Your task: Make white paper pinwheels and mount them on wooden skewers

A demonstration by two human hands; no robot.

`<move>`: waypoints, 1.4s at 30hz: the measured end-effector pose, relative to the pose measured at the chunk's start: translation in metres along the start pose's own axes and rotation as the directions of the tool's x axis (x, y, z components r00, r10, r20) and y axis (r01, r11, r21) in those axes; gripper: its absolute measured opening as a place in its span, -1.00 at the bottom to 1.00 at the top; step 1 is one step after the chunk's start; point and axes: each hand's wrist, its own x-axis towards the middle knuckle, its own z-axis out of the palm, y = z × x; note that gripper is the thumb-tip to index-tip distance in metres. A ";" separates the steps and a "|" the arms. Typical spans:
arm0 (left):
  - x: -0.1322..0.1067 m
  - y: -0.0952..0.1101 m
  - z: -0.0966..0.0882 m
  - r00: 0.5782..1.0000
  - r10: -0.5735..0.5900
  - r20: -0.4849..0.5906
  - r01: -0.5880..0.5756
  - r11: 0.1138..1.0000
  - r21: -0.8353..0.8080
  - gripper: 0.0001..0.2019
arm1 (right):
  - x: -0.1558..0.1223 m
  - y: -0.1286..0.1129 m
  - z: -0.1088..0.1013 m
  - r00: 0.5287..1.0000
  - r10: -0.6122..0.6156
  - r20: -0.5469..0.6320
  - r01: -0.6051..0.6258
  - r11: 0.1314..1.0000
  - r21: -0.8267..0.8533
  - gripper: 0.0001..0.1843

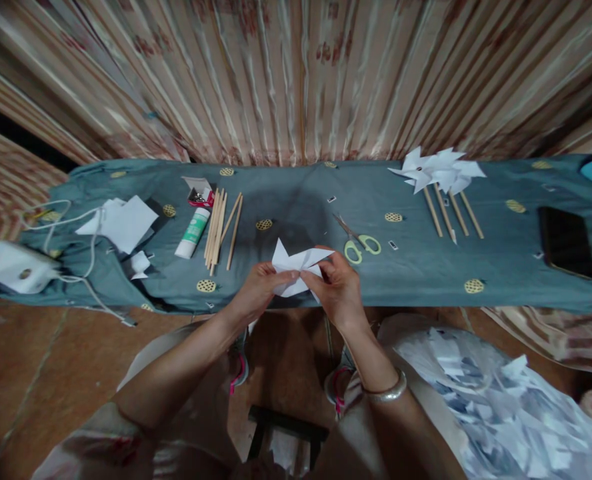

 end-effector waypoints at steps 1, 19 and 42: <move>0.000 0.000 0.000 1.000 -0.006 0.007 0.006 1.000 -0.003 -0.69 | 0.000 0.000 0.000 1.000 0.001 -0.004 -0.001 1.000 0.003 -0.44; 0.002 0.001 -0.001 0.997 0.081 0.012 -0.082 0.995 0.056 -0.69 | -0.003 0.001 0.000 1.000 -0.004 -0.023 0.003 0.999 -0.042 -0.45; -0.002 0.029 0.003 0.953 0.274 -0.131 -0.275 0.961 0.015 -0.69 | 0.029 0.013 0.030 0.998 -0.059 -0.013 0.060 0.987 0.148 -0.66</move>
